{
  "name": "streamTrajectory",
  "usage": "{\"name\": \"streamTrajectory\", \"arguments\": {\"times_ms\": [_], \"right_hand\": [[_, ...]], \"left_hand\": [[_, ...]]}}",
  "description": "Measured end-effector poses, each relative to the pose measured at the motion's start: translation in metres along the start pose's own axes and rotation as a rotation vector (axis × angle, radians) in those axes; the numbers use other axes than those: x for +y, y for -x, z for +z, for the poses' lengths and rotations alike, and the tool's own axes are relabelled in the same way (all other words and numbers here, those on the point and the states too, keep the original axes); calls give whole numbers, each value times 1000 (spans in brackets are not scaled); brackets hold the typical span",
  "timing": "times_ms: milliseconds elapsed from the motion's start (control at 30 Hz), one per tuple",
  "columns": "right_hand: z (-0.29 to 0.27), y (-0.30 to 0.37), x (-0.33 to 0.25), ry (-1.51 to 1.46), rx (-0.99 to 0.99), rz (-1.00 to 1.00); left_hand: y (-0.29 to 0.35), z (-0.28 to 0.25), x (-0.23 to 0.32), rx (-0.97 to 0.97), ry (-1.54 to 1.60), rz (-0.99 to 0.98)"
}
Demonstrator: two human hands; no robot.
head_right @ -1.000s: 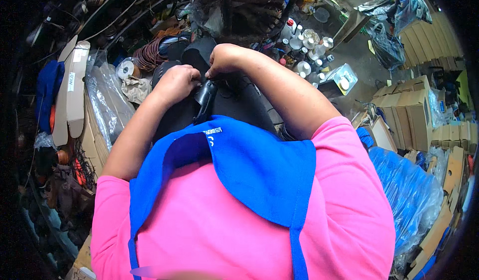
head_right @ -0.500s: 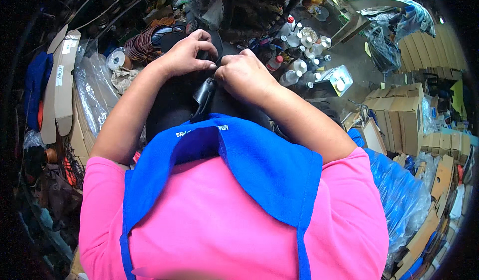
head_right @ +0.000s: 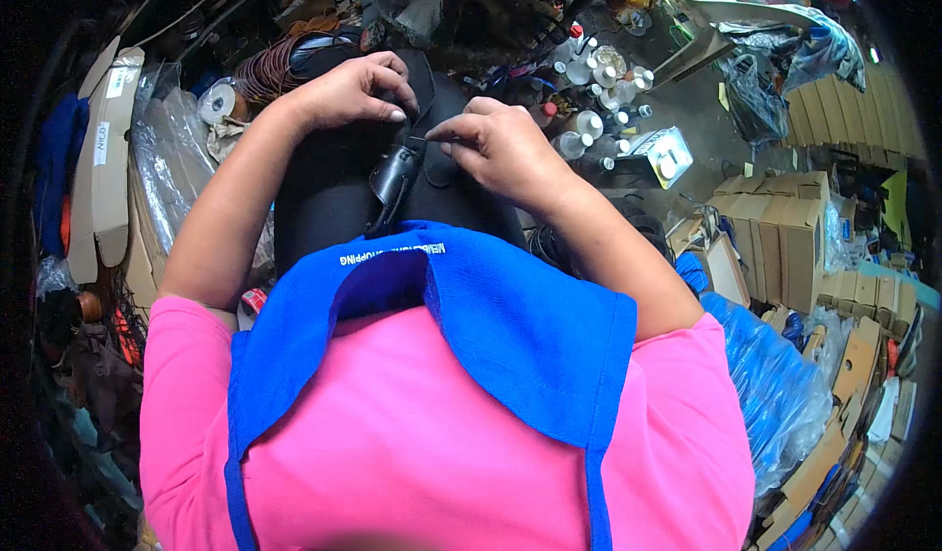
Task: Stitching or lacing a black leather shoe component by hand.
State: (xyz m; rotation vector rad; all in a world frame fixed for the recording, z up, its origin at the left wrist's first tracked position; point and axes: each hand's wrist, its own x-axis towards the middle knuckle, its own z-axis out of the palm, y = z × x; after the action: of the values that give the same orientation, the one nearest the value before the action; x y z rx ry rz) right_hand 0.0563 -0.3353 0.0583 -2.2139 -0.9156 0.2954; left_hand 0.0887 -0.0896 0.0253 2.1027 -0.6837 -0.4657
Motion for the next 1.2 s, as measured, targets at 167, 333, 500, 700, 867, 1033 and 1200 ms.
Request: {"name": "streamTrajectory", "arguments": {"times_ms": [167,333,500,700,867,1033,1200], "right_hand": [[6,-7,3,119,-41,-21],[5,-11,-2,142,-70,15],[7,-12,-9,233,-75,46],[16,-6,-6,326,-35,-30],[14,-10,-4,343,-56,-71],[12,-12,-11,368,-95,-45],[15,-18,-11,412,-110,-32]], "left_hand": [[0,-4,5,-68,-1,-77],[0,-5,4,-104,-17,-74],[1,-5,3,-122,0,-66],[0,-4,-2,-120,24,-58],[2,-3,-2,-125,2,-51],[6,0,-4,-95,-26,-7],[7,3,-4,-68,-57,-29]]}}
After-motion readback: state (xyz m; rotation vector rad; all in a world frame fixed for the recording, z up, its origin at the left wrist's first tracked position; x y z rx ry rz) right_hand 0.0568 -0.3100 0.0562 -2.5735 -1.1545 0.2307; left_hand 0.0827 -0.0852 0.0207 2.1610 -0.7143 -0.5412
